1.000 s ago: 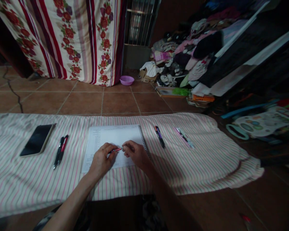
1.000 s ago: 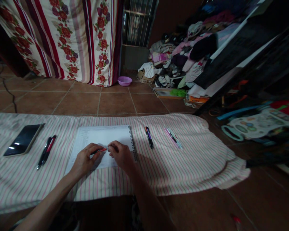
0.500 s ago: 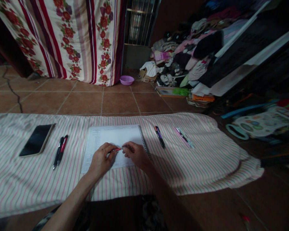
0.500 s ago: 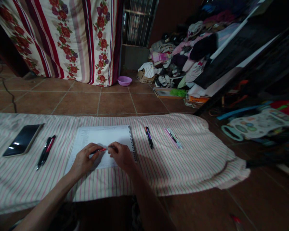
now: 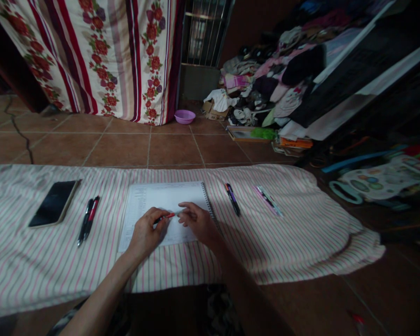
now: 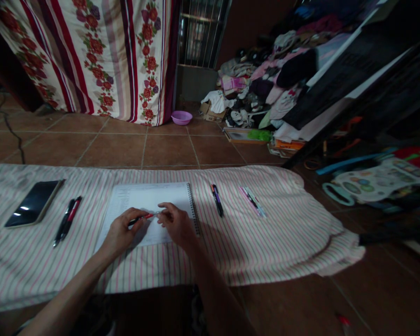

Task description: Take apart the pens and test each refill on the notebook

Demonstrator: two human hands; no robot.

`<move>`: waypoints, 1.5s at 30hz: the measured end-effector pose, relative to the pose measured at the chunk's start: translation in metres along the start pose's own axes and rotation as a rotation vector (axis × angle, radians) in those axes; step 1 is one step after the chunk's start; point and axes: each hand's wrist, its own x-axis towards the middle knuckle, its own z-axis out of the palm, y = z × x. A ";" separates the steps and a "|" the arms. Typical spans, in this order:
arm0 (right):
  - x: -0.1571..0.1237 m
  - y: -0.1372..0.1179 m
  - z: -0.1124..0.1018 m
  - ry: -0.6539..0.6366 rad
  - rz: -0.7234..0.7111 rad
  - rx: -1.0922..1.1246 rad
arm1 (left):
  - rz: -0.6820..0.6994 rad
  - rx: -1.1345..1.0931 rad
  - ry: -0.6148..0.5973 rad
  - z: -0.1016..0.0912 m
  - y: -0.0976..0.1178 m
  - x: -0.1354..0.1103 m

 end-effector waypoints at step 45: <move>0.000 -0.002 0.003 -0.038 0.065 0.105 | 0.013 0.018 -0.034 -0.001 0.001 0.000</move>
